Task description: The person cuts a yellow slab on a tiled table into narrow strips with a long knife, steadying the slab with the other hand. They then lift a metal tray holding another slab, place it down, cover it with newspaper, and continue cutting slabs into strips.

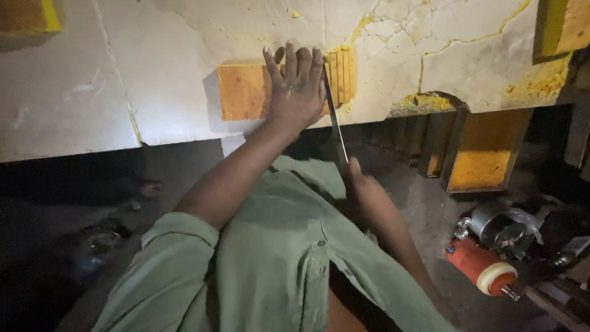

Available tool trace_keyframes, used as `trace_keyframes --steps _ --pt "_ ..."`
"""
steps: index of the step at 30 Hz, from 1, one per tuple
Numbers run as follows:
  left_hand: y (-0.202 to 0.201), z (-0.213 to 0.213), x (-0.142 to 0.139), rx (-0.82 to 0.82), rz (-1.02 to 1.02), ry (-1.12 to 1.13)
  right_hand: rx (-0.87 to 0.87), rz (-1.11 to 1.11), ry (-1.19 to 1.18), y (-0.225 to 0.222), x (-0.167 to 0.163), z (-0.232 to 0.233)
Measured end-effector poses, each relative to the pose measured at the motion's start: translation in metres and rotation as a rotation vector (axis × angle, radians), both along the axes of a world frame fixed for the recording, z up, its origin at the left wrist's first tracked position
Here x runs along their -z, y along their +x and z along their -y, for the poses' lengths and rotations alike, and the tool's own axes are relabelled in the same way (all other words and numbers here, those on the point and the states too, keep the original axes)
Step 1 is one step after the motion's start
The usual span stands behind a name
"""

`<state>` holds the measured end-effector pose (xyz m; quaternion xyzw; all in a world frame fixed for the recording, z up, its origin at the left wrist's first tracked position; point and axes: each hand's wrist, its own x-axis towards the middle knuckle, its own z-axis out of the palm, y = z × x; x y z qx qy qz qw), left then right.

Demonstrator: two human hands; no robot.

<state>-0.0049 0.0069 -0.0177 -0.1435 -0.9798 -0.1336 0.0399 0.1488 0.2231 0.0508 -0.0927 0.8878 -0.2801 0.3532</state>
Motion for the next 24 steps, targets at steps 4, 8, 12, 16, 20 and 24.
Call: trace_keyframes --steps 4,8,12,16,20,24 --pt "-0.001 -0.002 0.000 -0.038 0.015 -0.020 -0.038 -0.211 0.159 -0.027 0.074 0.016" --pt "0.001 0.003 -0.001 -0.020 -0.065 -0.063 0.061 -0.203 0.141 -0.094 0.073 0.039" --pt "0.002 0.009 -0.003 -0.075 -0.198 -0.180 0.031 -0.223 0.084 -0.126 0.023 0.070" --pt "0.003 0.011 -0.002 -0.021 -0.067 -0.012 0.027 -0.066 0.133 -0.054 -0.024 0.050" --pt "0.001 0.010 0.002 -0.025 0.027 -0.006 0.025 0.026 0.071 0.005 0.010 0.011" --pt "0.000 0.010 0.006 -0.035 0.024 0.030 -0.084 -0.318 0.060 -0.030 0.085 0.022"
